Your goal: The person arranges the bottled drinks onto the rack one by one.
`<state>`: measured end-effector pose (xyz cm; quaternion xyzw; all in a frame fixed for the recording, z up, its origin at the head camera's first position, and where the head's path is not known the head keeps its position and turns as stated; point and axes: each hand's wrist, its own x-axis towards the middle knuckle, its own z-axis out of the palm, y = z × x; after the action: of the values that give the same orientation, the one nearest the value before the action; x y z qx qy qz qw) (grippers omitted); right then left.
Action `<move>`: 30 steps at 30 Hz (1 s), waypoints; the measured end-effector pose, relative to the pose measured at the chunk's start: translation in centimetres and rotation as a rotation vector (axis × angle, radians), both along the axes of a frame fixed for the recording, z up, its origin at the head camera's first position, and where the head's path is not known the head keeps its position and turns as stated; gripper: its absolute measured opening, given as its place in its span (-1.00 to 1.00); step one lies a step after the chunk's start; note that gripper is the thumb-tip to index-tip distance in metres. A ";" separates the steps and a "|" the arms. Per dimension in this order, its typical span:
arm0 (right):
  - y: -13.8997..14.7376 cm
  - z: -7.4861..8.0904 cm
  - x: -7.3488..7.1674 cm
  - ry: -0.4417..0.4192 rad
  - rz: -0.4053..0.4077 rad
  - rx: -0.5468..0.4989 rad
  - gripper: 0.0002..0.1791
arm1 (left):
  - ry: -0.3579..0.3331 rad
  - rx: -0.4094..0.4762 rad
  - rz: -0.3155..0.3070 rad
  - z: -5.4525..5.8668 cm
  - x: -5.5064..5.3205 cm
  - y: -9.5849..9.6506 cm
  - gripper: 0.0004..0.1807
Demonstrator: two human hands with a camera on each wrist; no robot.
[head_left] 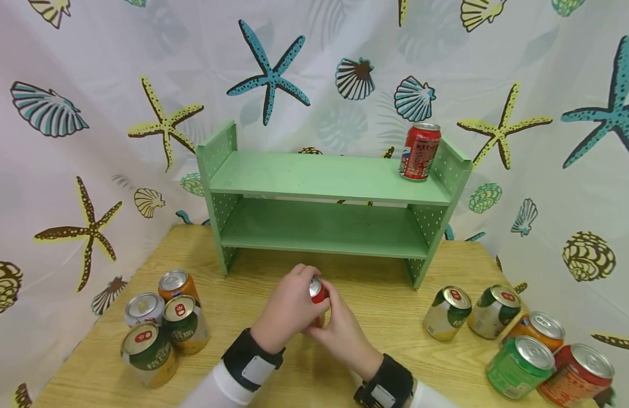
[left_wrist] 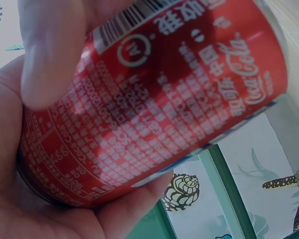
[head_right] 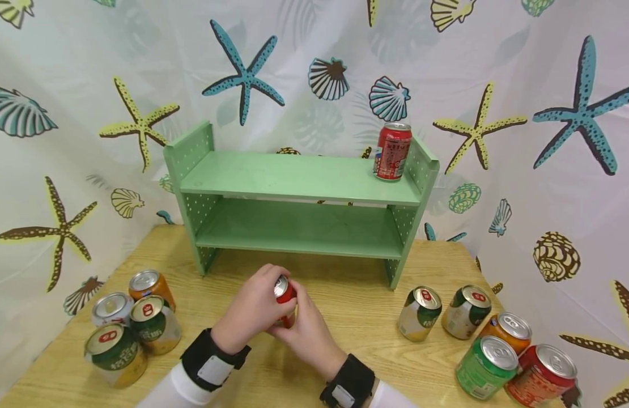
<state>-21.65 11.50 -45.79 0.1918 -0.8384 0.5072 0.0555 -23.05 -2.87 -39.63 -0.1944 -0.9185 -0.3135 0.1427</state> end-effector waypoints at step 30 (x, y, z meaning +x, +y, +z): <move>-0.5 -0.2 -0.2 -0.042 -0.083 -0.108 -0.01 | -0.076 0.043 -0.050 0.1 0.2 0.4 -0.46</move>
<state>-21.87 10.97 -45.98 0.1428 -0.8179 0.5531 0.0693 -22.83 -2.47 -39.56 -0.2020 -0.9112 -0.3435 0.1042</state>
